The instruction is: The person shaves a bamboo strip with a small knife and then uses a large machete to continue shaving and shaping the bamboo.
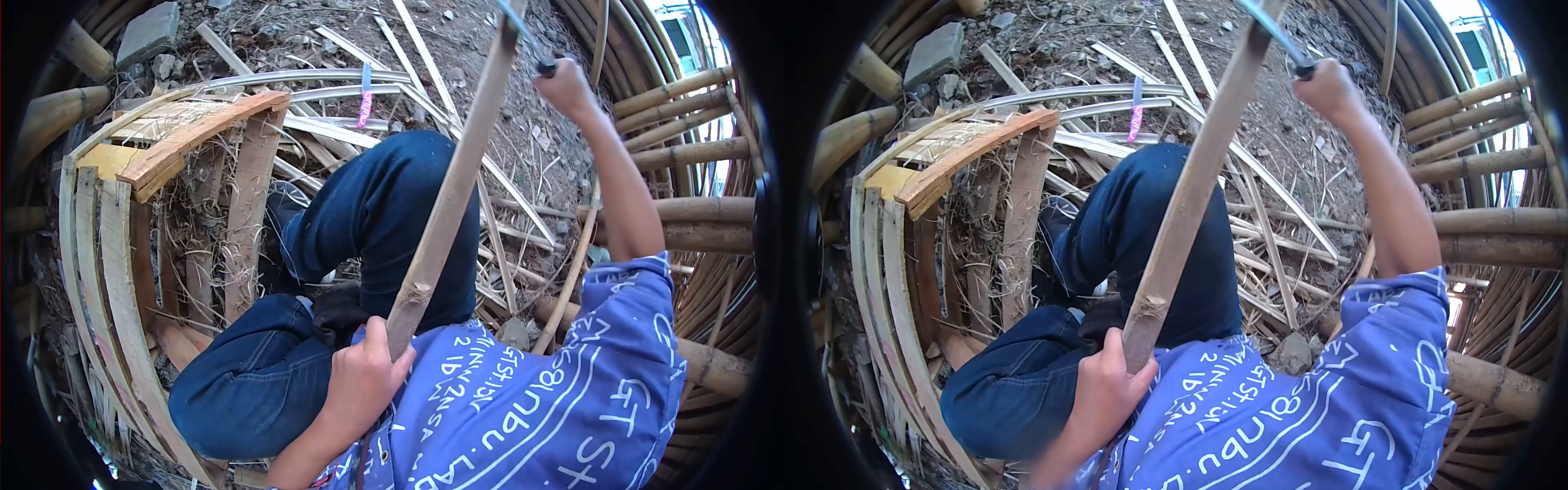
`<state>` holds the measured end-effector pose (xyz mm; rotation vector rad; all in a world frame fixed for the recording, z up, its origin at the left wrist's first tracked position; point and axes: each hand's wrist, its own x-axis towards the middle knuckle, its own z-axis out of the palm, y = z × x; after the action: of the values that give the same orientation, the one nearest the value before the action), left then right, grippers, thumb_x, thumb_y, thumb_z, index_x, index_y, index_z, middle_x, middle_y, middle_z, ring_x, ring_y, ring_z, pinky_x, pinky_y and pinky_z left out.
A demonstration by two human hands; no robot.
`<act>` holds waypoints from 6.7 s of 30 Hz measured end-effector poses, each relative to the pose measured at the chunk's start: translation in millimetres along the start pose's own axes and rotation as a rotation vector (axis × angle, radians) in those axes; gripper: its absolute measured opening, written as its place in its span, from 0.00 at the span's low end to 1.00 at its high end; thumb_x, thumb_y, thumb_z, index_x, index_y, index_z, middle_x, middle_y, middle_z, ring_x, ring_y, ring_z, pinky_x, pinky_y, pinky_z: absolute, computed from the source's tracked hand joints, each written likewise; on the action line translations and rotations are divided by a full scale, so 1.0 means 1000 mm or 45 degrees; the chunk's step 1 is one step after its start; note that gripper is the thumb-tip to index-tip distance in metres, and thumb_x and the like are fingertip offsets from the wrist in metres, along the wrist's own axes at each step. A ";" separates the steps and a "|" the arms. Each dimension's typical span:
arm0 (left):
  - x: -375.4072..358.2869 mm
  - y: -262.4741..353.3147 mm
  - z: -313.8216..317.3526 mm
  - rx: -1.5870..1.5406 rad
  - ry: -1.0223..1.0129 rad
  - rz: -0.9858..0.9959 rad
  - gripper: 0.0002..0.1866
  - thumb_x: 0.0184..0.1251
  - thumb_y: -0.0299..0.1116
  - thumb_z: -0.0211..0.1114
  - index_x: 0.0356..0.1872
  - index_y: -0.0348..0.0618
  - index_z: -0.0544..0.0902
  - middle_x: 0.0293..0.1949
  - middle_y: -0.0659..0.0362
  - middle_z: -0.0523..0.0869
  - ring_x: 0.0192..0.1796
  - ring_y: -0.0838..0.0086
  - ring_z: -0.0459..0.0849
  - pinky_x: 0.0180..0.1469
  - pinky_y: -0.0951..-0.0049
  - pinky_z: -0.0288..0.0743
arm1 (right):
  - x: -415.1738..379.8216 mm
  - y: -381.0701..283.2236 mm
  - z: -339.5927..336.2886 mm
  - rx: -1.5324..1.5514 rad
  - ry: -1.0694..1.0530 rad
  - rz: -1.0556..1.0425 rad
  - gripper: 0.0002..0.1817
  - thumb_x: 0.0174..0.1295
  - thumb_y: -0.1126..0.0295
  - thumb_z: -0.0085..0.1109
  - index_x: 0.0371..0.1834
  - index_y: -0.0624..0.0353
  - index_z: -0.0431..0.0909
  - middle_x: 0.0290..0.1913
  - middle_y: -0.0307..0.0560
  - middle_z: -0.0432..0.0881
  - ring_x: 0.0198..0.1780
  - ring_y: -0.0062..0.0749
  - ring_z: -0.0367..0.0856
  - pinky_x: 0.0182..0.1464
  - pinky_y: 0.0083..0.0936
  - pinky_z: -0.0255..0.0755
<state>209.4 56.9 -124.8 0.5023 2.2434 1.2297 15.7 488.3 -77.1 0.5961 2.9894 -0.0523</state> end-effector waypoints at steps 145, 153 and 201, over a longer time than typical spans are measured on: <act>0.084 0.050 -0.020 -0.702 -0.411 -0.618 0.15 0.75 0.44 0.54 0.33 0.42 0.75 0.17 0.70 0.66 0.16 0.87 0.60 0.19 0.84 0.56 | -0.185 -0.081 0.015 0.826 -0.149 -0.346 0.12 0.44 0.65 0.64 0.21 0.65 0.81 0.24 0.61 0.80 0.32 0.55 0.83 0.38 0.41 0.77; 0.105 0.042 -0.005 -0.334 -0.223 -0.007 0.12 0.70 0.38 0.58 0.29 0.43 0.72 0.15 0.69 0.65 0.14 0.83 0.62 0.16 0.79 0.57 | -0.153 -0.064 0.021 0.460 -0.138 -0.343 0.14 0.44 0.61 0.63 0.21 0.64 0.81 0.25 0.61 0.81 0.34 0.56 0.83 0.40 0.42 0.78; 0.089 0.044 0.003 -0.537 -0.140 -0.281 0.17 0.74 0.42 0.56 0.28 0.40 0.73 0.16 0.65 0.72 0.16 0.84 0.69 0.17 0.80 0.62 | -0.118 -0.078 0.014 0.087 -0.239 -0.266 0.13 0.40 0.63 0.62 0.20 0.63 0.81 0.27 0.60 0.83 0.34 0.53 0.84 0.41 0.41 0.79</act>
<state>143.6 130.6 -112.5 0.1509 1.8202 1.4637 95.9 370.9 -78.3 0.2654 2.8622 -0.2132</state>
